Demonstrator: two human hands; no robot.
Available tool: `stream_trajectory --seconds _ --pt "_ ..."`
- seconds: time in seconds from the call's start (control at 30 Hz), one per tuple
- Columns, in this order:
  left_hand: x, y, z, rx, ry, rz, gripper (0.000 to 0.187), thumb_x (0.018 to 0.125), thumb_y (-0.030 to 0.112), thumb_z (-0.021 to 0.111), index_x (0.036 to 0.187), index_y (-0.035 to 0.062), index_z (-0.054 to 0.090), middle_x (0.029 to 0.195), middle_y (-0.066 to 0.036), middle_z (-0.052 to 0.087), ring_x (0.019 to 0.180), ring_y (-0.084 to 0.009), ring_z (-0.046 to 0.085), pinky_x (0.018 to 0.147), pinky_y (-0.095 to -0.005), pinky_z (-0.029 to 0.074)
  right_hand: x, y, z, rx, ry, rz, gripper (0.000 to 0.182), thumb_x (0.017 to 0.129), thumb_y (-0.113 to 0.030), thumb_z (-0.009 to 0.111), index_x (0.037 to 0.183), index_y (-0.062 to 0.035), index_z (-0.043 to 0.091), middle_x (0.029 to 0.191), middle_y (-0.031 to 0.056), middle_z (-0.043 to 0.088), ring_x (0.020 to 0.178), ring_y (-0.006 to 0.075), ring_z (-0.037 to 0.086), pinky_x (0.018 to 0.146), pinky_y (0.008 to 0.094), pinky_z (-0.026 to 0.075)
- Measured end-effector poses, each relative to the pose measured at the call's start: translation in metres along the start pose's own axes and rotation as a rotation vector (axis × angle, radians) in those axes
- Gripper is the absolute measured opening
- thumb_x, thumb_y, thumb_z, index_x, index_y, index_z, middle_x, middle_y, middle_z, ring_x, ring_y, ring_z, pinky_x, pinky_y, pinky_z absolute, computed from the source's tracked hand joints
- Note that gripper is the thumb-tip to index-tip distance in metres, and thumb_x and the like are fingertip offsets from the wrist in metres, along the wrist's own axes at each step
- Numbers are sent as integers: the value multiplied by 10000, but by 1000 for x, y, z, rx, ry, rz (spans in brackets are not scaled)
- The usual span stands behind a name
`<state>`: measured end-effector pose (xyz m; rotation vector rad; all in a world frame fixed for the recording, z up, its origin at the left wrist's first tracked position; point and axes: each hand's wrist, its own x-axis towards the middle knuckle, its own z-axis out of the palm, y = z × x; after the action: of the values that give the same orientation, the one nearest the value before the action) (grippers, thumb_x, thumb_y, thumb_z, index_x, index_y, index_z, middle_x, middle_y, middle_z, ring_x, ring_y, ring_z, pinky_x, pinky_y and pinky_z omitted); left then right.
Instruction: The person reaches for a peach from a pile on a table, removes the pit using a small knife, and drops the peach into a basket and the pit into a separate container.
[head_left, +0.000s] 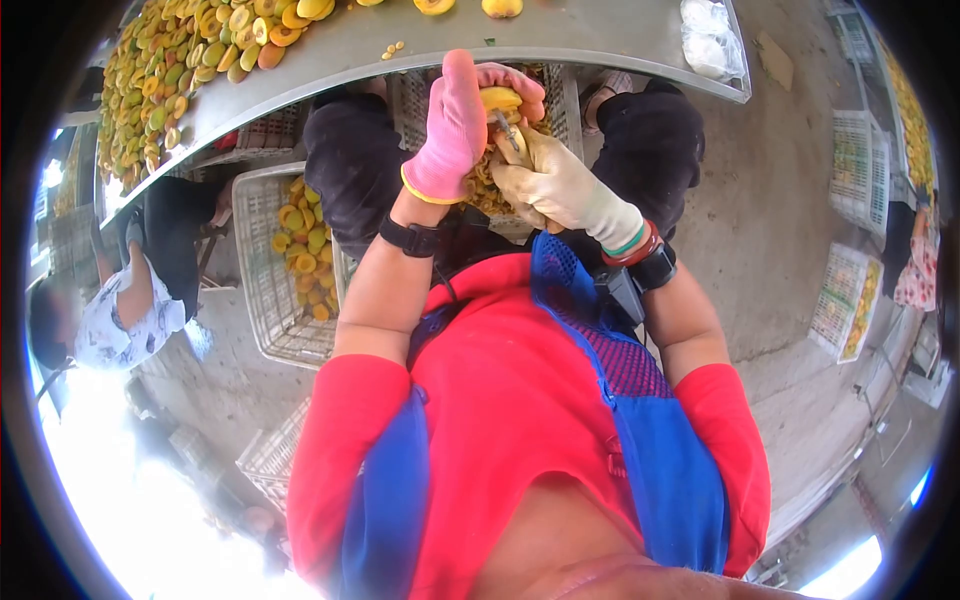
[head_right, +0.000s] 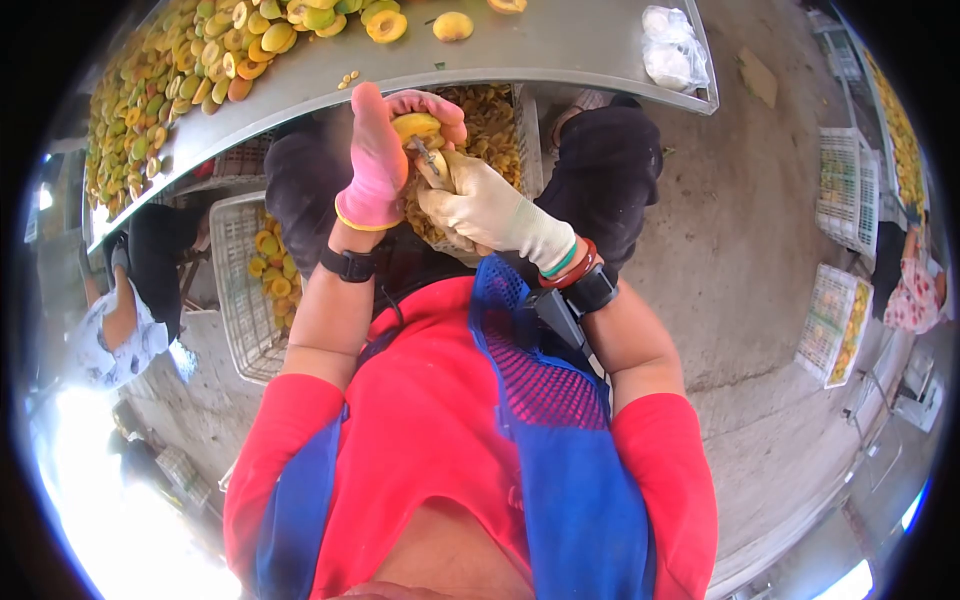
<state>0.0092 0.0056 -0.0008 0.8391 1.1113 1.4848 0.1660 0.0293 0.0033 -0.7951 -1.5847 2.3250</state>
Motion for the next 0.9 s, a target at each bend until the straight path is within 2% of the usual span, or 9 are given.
stream_trajectory --seconds 0.03,0.13,0.23,0.33,0.53,0.63,0.73,0.83,0.9 --pt "0 2 -1 -1 -31 -21 888 939 780 297 869 -20 676 840 -100 696 737 -170 663 698 -284 528 -2 -3 -2 62 -66 111 126 955 -131 579 1020 -39 522 672 22 557 490 116 524 440 303 418" --pt "0 5 -1 70 -70 13 909 928 796 288 868 -26 672 845 -112 698 742 -176 664 705 -291 534 -5 -6 10 45 50 42 109 964 -164 570 986 -73 512 621 -2 515 419 54 435 372 234 329" --pt "0 2 -7 48 -152 16 899 937 784 290 867 -28 670 852 -119 699 751 -183 668 711 -300 540 -6 -1 -3 68 -154 132 139 962 -195 568 980 -76 499 612 -8 500 409 74 439 362 249 338" --pt "0 1 -11 47 -194 17 878 956 762 288 865 -24 669 855 -117 701 758 -189 671 716 -305 540 -7 1 -3 96 -195 114 150 954 -206 567 963 -77 491 610 -8 487 390 84 427 346 257 329" --pt "-4 7 -15 153 -244 -1 791 1002 675 357 878 -28 697 805 -108 696 774 -183 674 724 -291 531 -11 -12 3 80 -172 134 210 957 -258 612 920 -87 495 614 -27 451 422 58 399 373 226 331" --pt "-7 13 -13 195 -266 22 753 1023 629 372 885 -30 711 787 -102 694 773 -175 672 730 -292 529 -12 -12 -1 179 -272 167 114 946 -175 561 963 -83 496 669 -23 478 451 68 418 404 230 342" --pt "-5 11 -13 182 -291 58 739 1038 605 356 912 -32 709 797 -105 693 770 -177 666 743 -299 528 -10 -4 1 157 -242 95 208 937 -233 632 920 -76 497 618 -23 448 418 61 386 367 228 319" --pt "-4 5 -10 180 -360 43 745 1045 598 339 942 -49 694 826 -117 692 791 -182 660 759 -306 528 -9 3 9 2 -142 121 213 929 -227 640 929 -66 500 621 -15 463 412 66 392 365 231 318" --pt "-3 7 -12 77 -369 30 744 1048 591 334 956 -60 683 846 -125 691 812 -189 660 766 -307 528 -8 8 6 162 -243 111 217 931 -236 641 946 -66 506 624 -16 474 412 63 399 367 231 321"
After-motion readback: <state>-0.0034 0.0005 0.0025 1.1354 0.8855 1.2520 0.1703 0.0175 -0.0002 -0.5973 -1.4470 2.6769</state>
